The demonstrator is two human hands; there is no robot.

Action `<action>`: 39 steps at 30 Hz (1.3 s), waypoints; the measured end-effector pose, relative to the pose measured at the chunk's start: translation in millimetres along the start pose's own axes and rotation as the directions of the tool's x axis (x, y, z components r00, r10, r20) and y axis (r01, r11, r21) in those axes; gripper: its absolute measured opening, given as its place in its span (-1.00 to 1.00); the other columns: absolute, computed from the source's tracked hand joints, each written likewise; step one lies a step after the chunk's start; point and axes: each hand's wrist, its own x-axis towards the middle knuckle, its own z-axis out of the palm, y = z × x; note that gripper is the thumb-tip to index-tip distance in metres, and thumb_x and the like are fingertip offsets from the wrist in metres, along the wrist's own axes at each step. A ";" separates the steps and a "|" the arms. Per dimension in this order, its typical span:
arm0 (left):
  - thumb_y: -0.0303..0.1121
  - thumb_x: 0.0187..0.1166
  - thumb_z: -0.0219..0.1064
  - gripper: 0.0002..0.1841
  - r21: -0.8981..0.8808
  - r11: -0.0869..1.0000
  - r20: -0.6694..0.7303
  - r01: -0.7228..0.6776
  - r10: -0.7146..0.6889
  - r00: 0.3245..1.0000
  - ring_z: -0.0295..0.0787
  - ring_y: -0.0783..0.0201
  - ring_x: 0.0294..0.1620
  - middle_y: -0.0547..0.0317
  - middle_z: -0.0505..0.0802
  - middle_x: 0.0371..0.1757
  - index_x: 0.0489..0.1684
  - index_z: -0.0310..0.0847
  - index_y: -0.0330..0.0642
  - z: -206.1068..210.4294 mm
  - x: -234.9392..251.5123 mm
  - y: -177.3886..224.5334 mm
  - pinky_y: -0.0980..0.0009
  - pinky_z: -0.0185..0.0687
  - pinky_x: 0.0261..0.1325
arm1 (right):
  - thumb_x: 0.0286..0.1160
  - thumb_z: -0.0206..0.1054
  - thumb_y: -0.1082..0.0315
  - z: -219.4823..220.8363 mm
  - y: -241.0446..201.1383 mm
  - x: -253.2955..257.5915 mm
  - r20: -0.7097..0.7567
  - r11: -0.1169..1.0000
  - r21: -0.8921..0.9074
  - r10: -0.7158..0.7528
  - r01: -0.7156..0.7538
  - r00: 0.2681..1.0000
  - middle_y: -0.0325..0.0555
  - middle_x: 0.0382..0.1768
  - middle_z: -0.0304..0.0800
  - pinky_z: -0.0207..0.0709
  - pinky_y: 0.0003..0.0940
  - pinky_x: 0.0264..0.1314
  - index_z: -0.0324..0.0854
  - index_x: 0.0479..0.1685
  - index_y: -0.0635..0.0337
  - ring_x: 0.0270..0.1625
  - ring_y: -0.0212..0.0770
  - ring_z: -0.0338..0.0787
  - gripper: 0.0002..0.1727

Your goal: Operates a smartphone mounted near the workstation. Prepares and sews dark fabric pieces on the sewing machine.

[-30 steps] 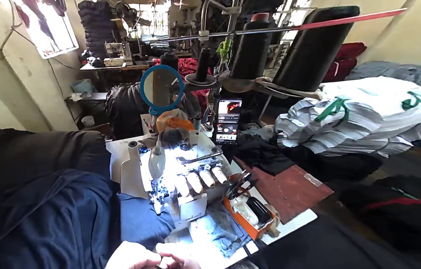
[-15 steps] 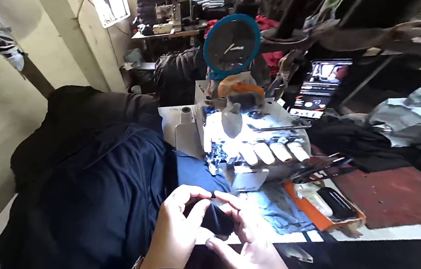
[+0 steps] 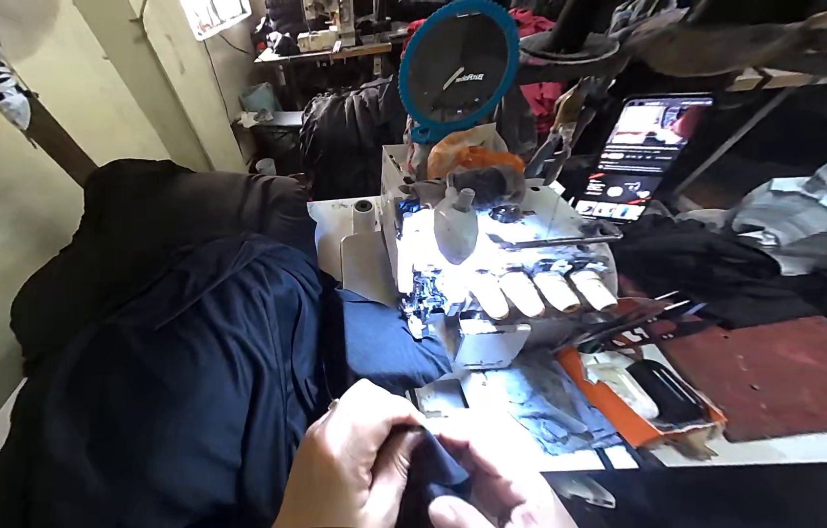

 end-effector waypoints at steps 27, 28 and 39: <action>-0.29 0.54 0.33 -0.86 0.421 0.896 -0.090 0.137 -0.109 0.990 0.79 0.48 -0.16 0.40 0.87 -0.26 -0.25 0.84 0.00 40.8 37.5 -55.9 0.46 0.72 0.04 | 0.49 0.37 0.23 -20.4 53.9 32.3 -0.357 0.826 -0.536 -0.037 -0.172 0.933 -0.30 -0.38 0.82 0.56 -0.78 -0.22 0.82 -0.41 0.14 -0.32 -0.69 0.71 -0.77; -0.31 0.54 0.32 -0.86 0.449 0.886 -0.077 0.116 -0.092 0.993 0.81 0.44 -0.11 0.39 0.88 -0.22 -0.23 0.85 0.02 41.4 37.8 -54.9 0.41 0.74 0.07 | 0.48 0.37 0.24 -19.7 52.6 31.9 -0.361 0.833 -0.523 -0.025 -0.180 0.932 -0.31 -0.43 0.79 0.53 -0.79 -0.27 0.80 -0.44 0.15 -0.36 -0.70 0.68 -0.77; -0.42 0.47 0.25 -0.52 0.779 0.624 -0.011 0.057 -0.077 0.997 0.76 0.09 0.42 0.14 0.88 0.31 0.40 0.76 0.05 74.3 10.5 -26.6 0.04 0.46 0.55 | 0.34 0.45 0.54 -12.1 45.0 29.5 -0.353 0.935 -0.327 0.011 -0.134 0.936 -0.24 -0.32 0.77 0.67 -0.66 -0.24 0.60 -0.15 0.32 -0.34 -0.59 0.73 -0.83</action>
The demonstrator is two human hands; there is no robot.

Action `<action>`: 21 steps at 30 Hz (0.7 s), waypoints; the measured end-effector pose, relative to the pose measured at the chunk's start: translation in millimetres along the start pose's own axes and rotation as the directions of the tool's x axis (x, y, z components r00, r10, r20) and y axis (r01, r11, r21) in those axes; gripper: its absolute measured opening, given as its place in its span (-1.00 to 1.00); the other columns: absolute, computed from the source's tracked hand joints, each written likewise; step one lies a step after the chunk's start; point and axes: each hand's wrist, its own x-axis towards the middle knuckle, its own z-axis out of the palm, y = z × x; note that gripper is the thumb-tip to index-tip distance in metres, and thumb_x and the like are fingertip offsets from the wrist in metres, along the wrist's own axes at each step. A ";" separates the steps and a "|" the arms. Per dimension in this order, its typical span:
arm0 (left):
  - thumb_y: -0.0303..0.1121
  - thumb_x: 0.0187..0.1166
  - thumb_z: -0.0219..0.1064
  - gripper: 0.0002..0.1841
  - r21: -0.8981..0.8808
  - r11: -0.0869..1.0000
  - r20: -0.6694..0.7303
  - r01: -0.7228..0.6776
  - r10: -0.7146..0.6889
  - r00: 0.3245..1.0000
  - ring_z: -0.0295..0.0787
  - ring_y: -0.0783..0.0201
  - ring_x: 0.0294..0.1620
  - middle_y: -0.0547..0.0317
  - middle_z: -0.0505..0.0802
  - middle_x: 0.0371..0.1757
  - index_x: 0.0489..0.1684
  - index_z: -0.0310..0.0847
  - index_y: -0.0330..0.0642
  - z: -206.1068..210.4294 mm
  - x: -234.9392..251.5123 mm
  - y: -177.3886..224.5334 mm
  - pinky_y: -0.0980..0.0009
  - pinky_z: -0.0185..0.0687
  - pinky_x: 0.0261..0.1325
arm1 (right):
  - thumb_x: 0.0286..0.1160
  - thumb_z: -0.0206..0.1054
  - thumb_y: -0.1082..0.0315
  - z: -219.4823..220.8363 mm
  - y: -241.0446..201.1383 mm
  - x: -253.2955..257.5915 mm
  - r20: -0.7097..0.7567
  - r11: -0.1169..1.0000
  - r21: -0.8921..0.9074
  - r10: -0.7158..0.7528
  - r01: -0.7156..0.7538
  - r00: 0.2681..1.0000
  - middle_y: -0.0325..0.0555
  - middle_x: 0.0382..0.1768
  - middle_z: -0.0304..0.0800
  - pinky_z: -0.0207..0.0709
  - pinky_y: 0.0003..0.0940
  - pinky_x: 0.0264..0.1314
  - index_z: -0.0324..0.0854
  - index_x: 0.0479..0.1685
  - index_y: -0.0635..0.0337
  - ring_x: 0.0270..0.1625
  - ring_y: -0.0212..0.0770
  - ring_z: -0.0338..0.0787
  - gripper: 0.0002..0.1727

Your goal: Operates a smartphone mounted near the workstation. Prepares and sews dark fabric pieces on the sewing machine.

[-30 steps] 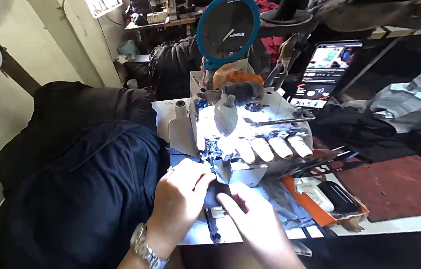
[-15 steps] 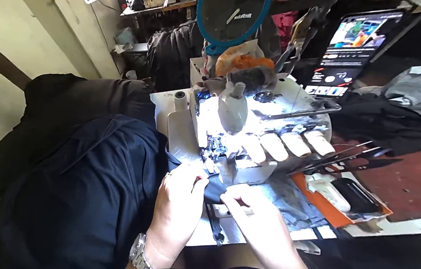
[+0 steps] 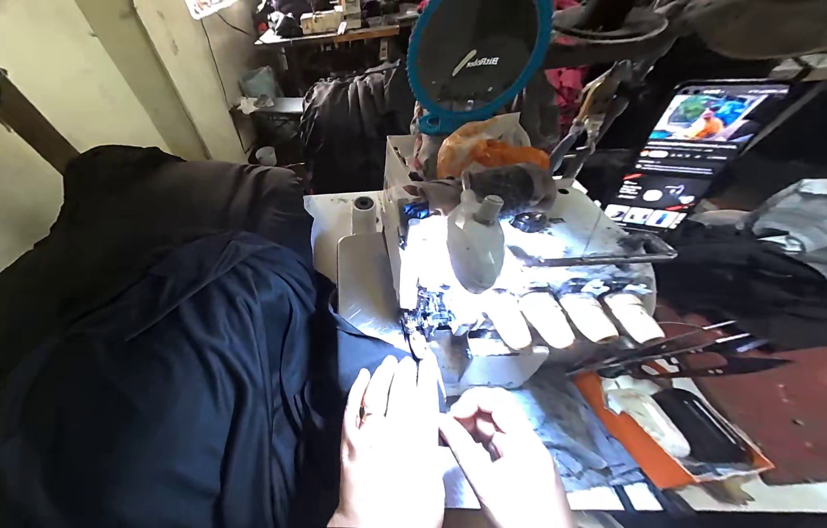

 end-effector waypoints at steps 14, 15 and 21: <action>-0.37 0.72 0.10 -0.70 -0.392 0.914 0.329 0.102 0.036 0.943 0.71 0.18 0.46 0.08 0.86 0.27 0.15 0.76 -0.17 -9.3 71.3 -62.4 0.10 0.44 0.65 | 0.49 0.36 0.45 3.9 2.9 14.8 0.033 0.909 -0.301 -0.291 0.287 0.956 -0.10 -0.25 0.92 0.68 -0.57 0.02 0.89 -0.11 0.24 -0.17 -0.40 0.85 -0.81; -0.35 0.74 0.13 -0.73 -0.373 0.917 0.347 0.139 -0.001 0.938 0.77 0.15 0.34 0.05 0.86 0.17 0.17 0.72 -0.17 -8.2 83.6 -65.0 0.12 0.55 0.52 | 0.48 0.37 0.45 3.0 -0.4 14.3 0.042 0.913 -0.296 -0.281 0.280 0.959 -0.07 -0.25 0.91 0.68 -0.57 0.01 0.88 -0.12 0.26 -0.18 -0.40 0.84 -0.82; -0.39 0.54 0.42 -0.70 -0.368 0.874 0.217 0.319 -0.253 0.943 0.83 -0.01 0.06 0.01 0.87 -0.04 0.21 0.67 -0.19 11.5 112.4 -69.5 -0.10 0.68 0.18 | 0.50 0.37 0.46 -3.6 -11.6 11.0 0.079 0.945 -0.263 -0.180 0.194 0.981 -0.01 -0.20 0.91 0.71 -0.55 -0.08 0.83 -0.08 0.34 -0.26 -0.40 0.83 -0.82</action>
